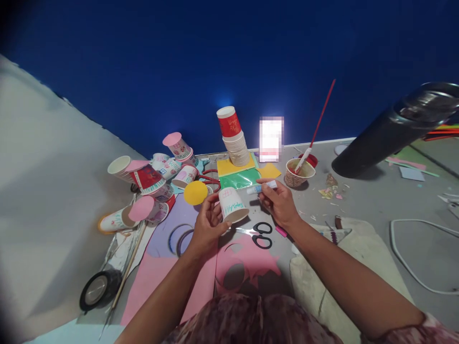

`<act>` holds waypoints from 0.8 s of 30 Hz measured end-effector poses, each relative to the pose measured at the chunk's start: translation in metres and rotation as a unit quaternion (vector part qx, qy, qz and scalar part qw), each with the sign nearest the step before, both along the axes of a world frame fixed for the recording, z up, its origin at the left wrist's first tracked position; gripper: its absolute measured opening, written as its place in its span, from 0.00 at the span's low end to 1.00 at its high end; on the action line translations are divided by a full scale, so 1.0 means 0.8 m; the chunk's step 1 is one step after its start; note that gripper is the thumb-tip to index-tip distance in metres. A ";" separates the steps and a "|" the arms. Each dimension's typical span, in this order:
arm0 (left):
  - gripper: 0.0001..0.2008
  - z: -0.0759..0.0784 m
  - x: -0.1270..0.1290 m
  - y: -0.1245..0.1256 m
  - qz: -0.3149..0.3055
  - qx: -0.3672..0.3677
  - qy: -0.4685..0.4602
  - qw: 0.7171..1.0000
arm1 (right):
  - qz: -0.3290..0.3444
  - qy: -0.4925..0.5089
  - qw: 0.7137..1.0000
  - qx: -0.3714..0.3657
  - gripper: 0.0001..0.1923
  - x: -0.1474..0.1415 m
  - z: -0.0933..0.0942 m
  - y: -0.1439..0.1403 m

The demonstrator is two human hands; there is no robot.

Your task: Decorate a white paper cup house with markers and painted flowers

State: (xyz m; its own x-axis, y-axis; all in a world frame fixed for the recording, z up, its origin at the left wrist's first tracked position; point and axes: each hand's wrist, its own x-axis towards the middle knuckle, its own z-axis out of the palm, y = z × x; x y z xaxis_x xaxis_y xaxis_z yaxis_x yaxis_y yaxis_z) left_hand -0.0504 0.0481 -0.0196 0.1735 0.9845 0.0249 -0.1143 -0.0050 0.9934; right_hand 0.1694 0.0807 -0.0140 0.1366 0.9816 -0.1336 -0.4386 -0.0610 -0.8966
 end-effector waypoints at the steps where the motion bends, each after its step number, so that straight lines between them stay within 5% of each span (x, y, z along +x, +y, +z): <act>1: 0.36 -0.003 -0.001 0.001 0.021 0.047 0.060 0.997 | -0.006 -0.005 1.000 0.004 0.27 0.002 -0.001 0.001; 3: 0.34 -0.009 -0.002 0.003 0.061 0.177 0.204 0.961 | -0.014 -0.016 1.000 0.012 0.26 0.006 -0.003 0.004; 5: 0.32 -0.015 -0.004 0.004 0.065 0.300 0.323 0.895 | -0.016 -0.028 0.999 0.021 0.25 0.010 -0.006 0.006; 9: 0.32 -0.016 -0.004 0.002 0.038 0.396 0.430 0.810 | -0.005 -0.051 0.998 0.036 0.24 0.014 -0.009 0.008; 15: 0.29 -0.003 -0.002 -0.008 0.005 0.415 0.414 0.810 | -0.013 -0.056 0.997 0.056 0.24 0.019 0.001 0.012; 24: 0.13 0.036 -0.003 -0.016 0.112 0.452 0.340 0.817 | -0.060 -0.007 0.991 0.121 0.24 0.061 0.068 0.023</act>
